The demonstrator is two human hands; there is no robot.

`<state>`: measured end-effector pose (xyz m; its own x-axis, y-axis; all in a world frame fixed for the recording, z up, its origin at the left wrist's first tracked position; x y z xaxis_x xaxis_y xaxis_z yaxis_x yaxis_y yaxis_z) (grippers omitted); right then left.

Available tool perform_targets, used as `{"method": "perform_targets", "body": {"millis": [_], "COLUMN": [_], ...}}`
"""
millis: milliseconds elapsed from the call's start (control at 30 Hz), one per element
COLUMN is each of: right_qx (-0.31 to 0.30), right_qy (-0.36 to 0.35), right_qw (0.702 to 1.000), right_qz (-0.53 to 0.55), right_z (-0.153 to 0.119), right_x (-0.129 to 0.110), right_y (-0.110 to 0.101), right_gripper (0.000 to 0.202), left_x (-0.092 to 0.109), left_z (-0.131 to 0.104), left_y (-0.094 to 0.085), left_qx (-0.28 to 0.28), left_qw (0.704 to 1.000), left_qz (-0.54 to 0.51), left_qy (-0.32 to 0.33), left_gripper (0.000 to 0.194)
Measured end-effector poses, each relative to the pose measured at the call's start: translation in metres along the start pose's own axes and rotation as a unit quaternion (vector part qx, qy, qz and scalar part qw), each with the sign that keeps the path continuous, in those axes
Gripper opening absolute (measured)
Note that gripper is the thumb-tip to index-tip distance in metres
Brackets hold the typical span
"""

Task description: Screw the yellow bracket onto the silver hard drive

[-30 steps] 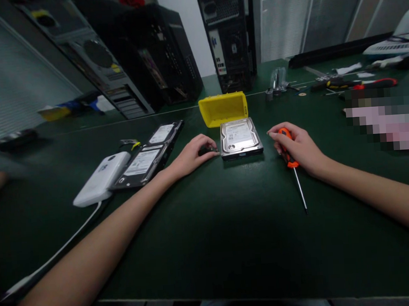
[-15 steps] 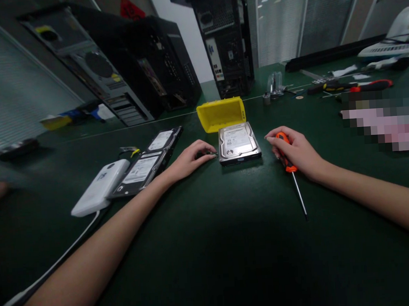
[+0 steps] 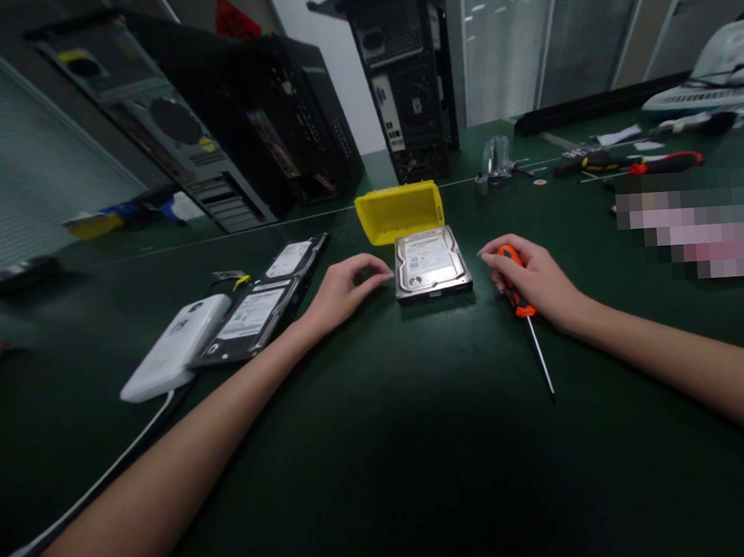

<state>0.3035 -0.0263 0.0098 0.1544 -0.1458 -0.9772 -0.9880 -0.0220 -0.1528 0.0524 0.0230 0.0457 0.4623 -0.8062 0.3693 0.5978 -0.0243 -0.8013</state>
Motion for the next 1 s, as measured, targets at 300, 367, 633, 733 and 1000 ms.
{"method": "perform_targets", "body": {"millis": [300, 367, 633, 733, 1000], "right_qx": [-0.012, -0.009, -0.01, -0.014, -0.017], "right_qy": [-0.003, -0.006, -0.005, -0.002, 0.0], "right_qw": [1.0, 1.0, 1.0, 1.0, 0.999], "right_qz": [-0.005, -0.008, -0.013, -0.019, -0.037], "right_z": [0.002, 0.003, 0.001, 0.0, 0.002], "right_x": [0.001, 0.001, -0.004, -0.005, -0.006], "right_y": [0.001, 0.001, 0.005, 0.006, 0.005], "right_gripper": [0.028, 0.028, 0.026, 0.026, 0.026], "left_x": [0.005, 0.009, 0.02, 0.017, 0.009], "left_z": [0.059, 0.071, 0.091, 0.091, 0.088], "left_y": [0.02, 0.028, 0.045, 0.052, 0.059], "left_qx": [0.044, 0.013, -0.005, -0.013, -0.006], "left_qw": [0.997, 0.998, 0.996, 0.997, 0.99], "left_qz": [-0.055, -0.031, -0.01, -0.024, -0.134], "left_qy": [0.025, 0.046, 0.092, 0.076, 0.033], "left_gripper": [0.013, 0.014, 0.018, 0.02, 0.028]}}
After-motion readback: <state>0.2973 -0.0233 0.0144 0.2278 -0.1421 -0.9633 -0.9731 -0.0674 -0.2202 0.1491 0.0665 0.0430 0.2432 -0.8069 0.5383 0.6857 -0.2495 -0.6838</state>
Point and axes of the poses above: each hand's wrist, its own z-axis towards the middle knuckle, its own y-axis out of the palm, x = y × z, the point moved 6 cm from there along z, towards the middle knuckle, and after that the axes turned 12 degrees about y, right-handed, at the moved point
